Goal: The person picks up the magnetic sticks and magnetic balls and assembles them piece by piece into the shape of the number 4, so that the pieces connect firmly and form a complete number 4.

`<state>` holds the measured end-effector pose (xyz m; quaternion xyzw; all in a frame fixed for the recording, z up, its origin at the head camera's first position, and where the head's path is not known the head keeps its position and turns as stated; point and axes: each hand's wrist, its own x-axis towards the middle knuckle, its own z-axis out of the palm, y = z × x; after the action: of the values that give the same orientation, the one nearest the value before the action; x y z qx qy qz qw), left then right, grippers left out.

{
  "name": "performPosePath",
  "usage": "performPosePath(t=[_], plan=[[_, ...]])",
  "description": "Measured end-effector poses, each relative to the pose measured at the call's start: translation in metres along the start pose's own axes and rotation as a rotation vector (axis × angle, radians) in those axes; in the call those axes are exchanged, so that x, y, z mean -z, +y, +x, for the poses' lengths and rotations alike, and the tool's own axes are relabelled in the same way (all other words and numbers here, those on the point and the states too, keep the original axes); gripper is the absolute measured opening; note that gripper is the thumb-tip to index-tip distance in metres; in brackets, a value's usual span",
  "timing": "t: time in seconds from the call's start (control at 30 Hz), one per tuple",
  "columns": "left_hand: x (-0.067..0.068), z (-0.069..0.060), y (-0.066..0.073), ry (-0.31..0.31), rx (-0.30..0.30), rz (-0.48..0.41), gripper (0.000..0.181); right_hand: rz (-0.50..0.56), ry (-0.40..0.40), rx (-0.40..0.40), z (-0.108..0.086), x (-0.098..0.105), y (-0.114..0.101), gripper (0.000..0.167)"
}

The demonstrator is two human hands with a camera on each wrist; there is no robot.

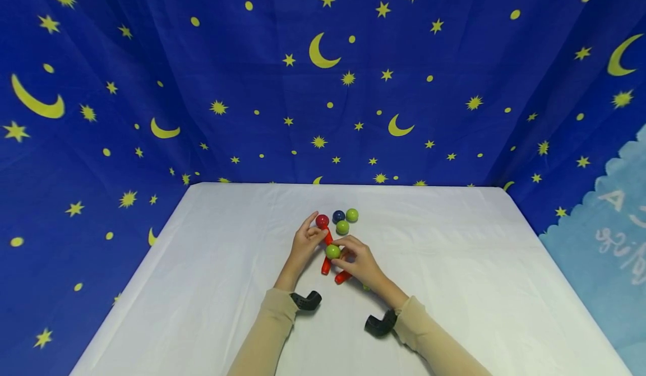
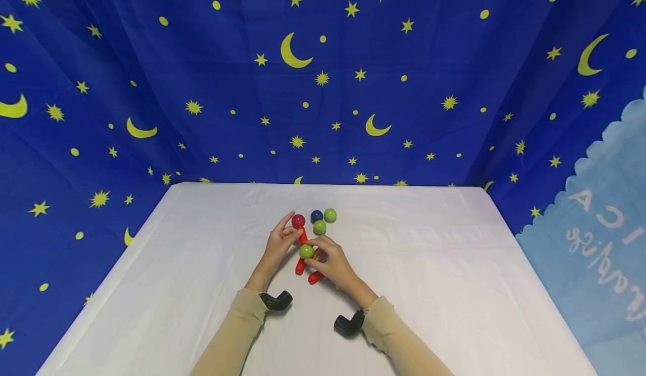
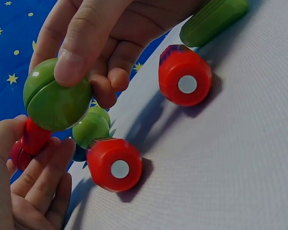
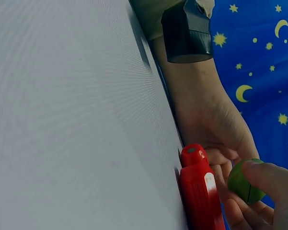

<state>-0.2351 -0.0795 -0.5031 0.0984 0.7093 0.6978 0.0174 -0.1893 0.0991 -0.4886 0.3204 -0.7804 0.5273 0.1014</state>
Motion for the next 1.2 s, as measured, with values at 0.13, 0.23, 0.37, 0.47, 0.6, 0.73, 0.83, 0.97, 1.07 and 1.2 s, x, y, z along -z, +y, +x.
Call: performPosePath(t=[0.13,0.23,0.37,0.47,0.6,0.73,0.83,0.97,1.07,1.2], plan=[[-0.0001,0.0006,-0.0005,0.004,0.008,-0.04,0.064,0.006,-0.014,-0.01,0.0,-0.0021,0.0003,0.037],[0.0,0.0006,0.0001,0.003,0.021,-0.055,0.064,0.007,-0.026,-0.01,0.0001,-0.0031,-0.0005,0.037],[0.0,0.0003,0.0017,0.006,0.028,-0.039,0.063,0.006,-0.047,-0.004,0.0005,-0.0034,-0.0027,0.035],[-0.0001,0.0004,0.0024,0.021,0.035,-0.015,0.062,-0.011,-0.053,-0.002,0.0007,-0.0031,-0.0044,0.035],[0.0002,0.0006,0.002,0.056,0.069,-0.013,0.059,-0.047,-0.046,-0.01,0.0008,-0.0032,-0.0061,0.033],[0.0008,0.0014,0.0007,0.086,0.084,-0.039,0.057,-0.061,-0.046,-0.03,0.0004,-0.0042,-0.006,0.028],[0.0008,0.002,-0.0005,0.094,0.072,-0.057,0.057,-0.061,-0.056,-0.054,-0.0006,-0.0046,-0.0056,0.026],[0.0001,0.0024,-0.001,0.117,0.06,-0.081,0.056,-0.075,-0.086,-0.085,-0.0019,-0.0043,-0.0055,0.027],[-0.0007,0.0027,0.0001,0.146,0.057,-0.092,0.055,-0.077,-0.112,-0.106,-0.0017,-0.0034,-0.0059,0.025],[-0.0013,0.0028,0.0021,0.185,0.06,-0.085,0.052,-0.069,-0.139,-0.133,-0.0015,-0.0051,0.0022,0.023]])
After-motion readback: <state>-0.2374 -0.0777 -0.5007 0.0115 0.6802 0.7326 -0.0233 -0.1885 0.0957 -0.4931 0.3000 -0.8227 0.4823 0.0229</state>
